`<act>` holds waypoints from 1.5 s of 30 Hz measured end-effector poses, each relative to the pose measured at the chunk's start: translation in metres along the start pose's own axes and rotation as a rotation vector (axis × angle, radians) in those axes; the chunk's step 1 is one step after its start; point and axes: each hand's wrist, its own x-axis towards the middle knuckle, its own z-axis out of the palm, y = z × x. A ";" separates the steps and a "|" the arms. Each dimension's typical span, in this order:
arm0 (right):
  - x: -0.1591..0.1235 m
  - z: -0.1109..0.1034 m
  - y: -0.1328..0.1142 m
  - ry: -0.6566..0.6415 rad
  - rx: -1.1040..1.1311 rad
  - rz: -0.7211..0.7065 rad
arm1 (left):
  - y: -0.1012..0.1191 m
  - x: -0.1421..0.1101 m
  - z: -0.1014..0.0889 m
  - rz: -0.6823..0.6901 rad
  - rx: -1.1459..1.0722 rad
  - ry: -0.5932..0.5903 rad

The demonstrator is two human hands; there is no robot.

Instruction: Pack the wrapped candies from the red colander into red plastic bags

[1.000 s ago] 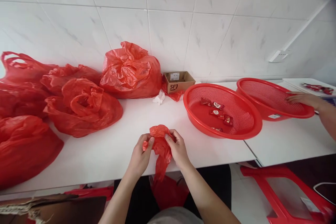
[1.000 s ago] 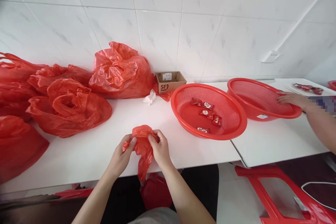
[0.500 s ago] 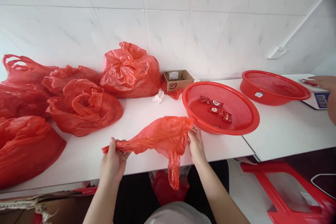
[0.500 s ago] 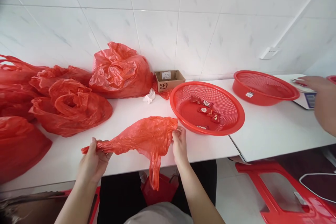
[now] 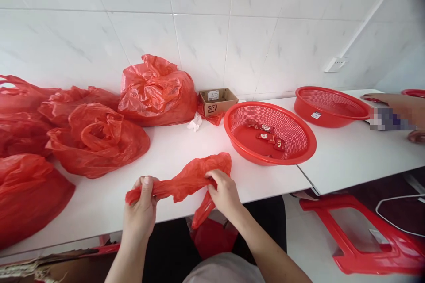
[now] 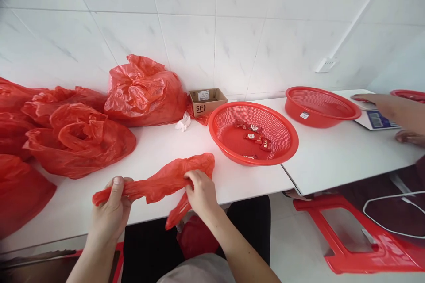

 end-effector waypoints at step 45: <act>0.015 -0.074 -0.007 -0.740 -0.680 0.065 | -0.004 0.079 0.009 0.390 1.163 -0.051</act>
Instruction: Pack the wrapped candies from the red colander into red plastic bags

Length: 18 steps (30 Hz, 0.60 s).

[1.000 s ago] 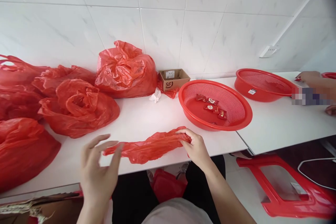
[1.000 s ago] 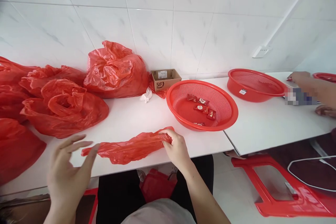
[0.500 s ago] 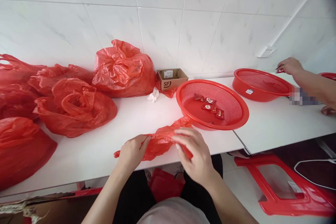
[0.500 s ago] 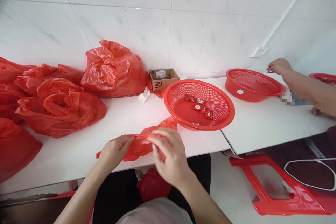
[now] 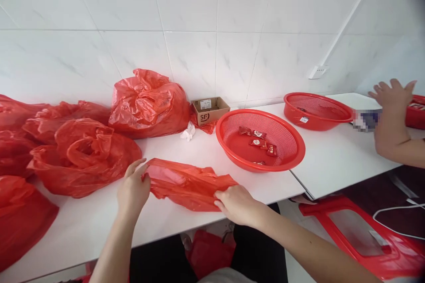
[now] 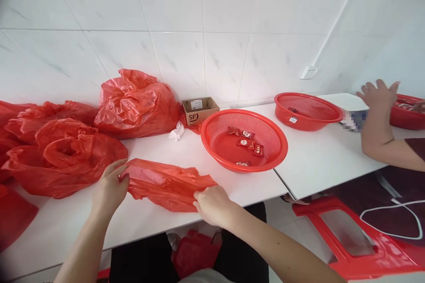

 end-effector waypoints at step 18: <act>0.085 -0.002 0.020 0.142 0.090 0.079 | 0.048 -0.053 0.015 0.510 0.007 -0.616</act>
